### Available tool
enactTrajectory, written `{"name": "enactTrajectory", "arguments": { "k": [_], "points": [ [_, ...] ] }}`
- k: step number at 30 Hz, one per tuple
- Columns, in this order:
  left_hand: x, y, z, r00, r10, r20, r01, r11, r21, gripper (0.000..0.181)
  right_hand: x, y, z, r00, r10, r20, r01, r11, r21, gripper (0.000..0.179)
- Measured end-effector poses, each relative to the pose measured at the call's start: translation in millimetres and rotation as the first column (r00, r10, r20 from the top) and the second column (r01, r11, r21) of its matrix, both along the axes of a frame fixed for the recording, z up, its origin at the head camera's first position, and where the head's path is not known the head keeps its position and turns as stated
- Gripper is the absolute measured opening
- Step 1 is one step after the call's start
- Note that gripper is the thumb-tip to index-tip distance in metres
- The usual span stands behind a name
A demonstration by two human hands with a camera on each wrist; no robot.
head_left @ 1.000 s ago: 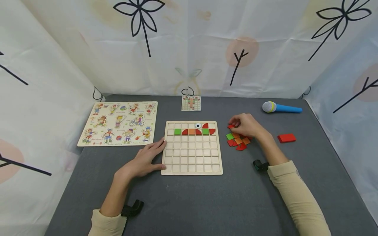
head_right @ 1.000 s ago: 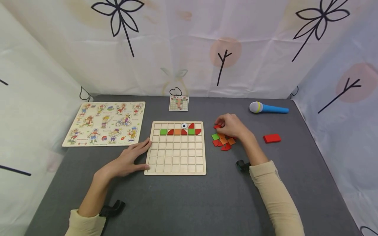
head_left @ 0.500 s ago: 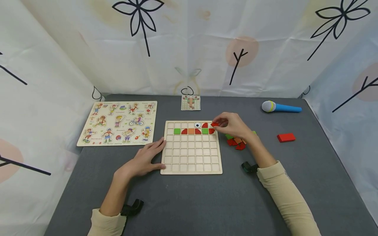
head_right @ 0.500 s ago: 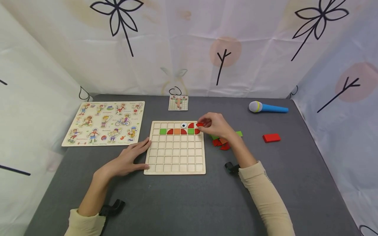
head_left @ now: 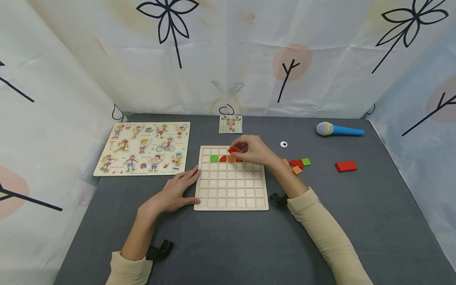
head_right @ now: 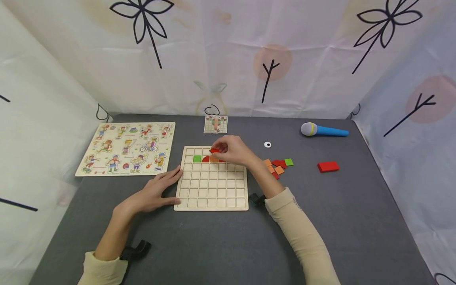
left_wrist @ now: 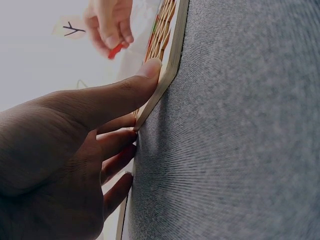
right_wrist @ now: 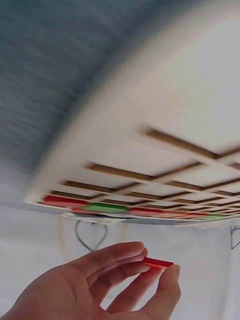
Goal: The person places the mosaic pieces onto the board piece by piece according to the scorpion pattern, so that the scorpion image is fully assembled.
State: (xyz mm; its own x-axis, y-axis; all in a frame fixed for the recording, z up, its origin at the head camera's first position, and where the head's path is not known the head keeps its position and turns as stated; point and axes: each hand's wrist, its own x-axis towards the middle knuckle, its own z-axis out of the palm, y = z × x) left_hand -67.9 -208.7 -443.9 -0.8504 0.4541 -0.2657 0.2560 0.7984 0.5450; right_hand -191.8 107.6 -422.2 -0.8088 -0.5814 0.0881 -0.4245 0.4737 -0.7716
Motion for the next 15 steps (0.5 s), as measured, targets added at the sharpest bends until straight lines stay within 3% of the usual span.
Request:
{"name": "enactTrajectory", "arguments": {
  "k": [8,15],
  "points": [
    [-0.4,0.4,-0.7,1.000,0.002,0.002,-0.002,1.000,-0.010,0.098,-11.9,-35,0.3,0.999,0.045,-0.002,-0.045,0.994,0.099,0.022],
    [-0.1,0.6,-1.0,1.000,0.003,-0.002,-0.003,1.000,-0.007,0.098,-20.8,-58,-1.2,0.998,0.044,-0.037,-0.035,0.973,0.226,0.020]
  ]
}}
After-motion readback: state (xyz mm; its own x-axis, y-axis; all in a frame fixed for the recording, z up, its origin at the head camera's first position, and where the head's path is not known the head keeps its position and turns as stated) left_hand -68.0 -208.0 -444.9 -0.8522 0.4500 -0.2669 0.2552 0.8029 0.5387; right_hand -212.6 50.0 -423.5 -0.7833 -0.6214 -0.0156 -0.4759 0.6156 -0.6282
